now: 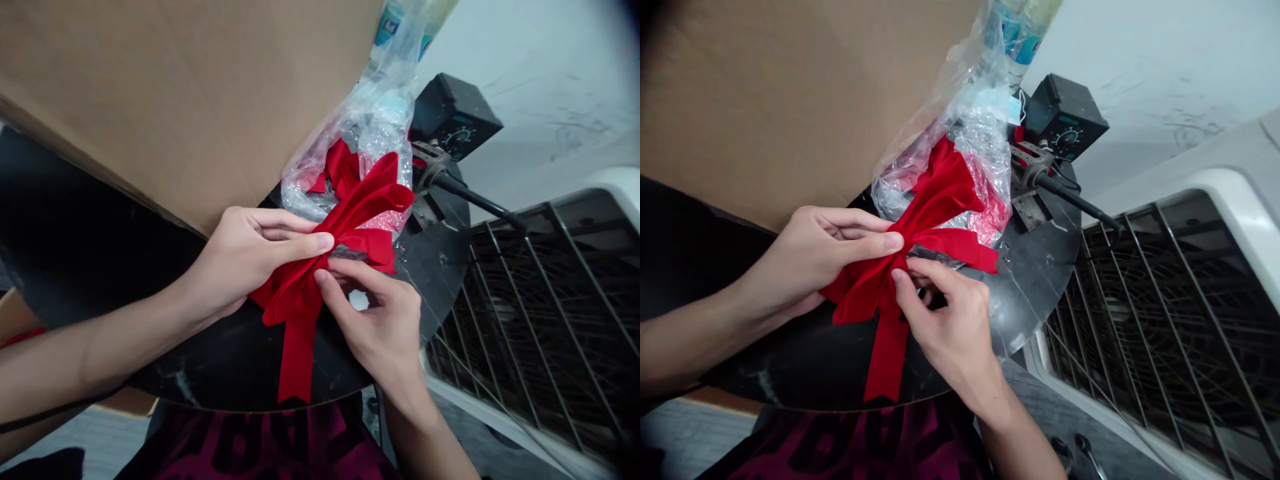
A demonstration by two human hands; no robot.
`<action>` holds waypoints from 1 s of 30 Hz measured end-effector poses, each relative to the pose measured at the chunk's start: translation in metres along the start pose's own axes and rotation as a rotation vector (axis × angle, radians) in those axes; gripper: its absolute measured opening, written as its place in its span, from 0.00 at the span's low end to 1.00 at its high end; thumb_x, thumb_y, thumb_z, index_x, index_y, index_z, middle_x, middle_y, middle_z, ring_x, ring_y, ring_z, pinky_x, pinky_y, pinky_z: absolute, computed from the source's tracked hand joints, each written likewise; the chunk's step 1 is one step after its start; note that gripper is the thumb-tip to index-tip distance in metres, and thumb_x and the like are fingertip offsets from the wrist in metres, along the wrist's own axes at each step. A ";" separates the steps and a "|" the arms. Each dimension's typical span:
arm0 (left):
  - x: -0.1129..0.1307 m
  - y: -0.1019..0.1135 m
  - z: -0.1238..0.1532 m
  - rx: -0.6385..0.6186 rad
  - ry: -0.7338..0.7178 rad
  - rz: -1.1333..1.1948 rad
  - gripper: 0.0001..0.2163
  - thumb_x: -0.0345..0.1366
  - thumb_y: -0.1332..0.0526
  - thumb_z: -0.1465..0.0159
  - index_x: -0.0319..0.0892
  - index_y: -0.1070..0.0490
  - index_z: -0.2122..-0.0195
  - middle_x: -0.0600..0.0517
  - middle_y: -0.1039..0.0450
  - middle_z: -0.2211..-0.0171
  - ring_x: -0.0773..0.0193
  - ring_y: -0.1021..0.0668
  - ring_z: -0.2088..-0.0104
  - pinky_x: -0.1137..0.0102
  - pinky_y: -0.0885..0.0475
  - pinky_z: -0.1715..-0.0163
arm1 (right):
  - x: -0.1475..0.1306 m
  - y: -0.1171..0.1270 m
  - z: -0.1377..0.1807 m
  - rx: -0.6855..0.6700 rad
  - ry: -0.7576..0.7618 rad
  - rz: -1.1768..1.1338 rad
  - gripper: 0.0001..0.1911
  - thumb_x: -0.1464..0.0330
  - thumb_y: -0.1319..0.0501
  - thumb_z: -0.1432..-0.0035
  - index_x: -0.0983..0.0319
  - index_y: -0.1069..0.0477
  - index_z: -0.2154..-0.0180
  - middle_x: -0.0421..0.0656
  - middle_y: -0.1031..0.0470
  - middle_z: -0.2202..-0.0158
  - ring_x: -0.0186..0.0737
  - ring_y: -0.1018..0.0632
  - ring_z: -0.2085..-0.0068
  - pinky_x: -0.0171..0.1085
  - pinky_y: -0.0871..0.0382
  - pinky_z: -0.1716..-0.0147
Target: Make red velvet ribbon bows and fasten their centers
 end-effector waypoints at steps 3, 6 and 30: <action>0.000 0.001 0.002 0.061 -0.105 -0.082 0.08 0.31 0.21 0.47 0.49 0.13 0.68 0.57 0.13 0.68 0.64 0.12 0.67 0.80 0.17 0.66 | 0.002 -0.004 0.003 0.085 0.001 0.025 0.04 0.71 0.33 0.34 0.60 0.18 0.60 0.37 0.15 0.68 0.32 0.18 0.72 0.31 0.22 0.70; 0.002 0.000 0.006 0.117 -0.211 -0.125 0.10 0.29 0.21 0.47 0.50 0.13 0.66 0.58 0.13 0.67 0.63 0.11 0.64 0.80 0.17 0.63 | -0.004 -0.001 0.009 0.196 0.219 0.324 0.04 0.74 0.34 0.34 0.62 0.19 0.60 0.40 0.15 0.68 0.33 0.19 0.73 0.32 0.23 0.68; 0.005 -0.002 0.002 -0.131 -0.162 -0.206 0.05 0.35 0.25 0.40 0.46 0.16 0.62 0.53 0.13 0.64 0.58 0.12 0.60 0.73 0.16 0.58 | 0.174 0.095 -0.104 0.535 -0.287 -0.613 0.28 0.68 0.20 0.56 0.57 0.23 0.52 0.34 0.21 0.68 0.30 0.20 0.69 0.30 0.21 0.66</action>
Point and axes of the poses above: each hand's wrist, its own z-axis away from the middle knuckle, its own y-axis out of the back of the hand, x = y × z, the point moved 3 cm from there along -z, towards the middle knuckle
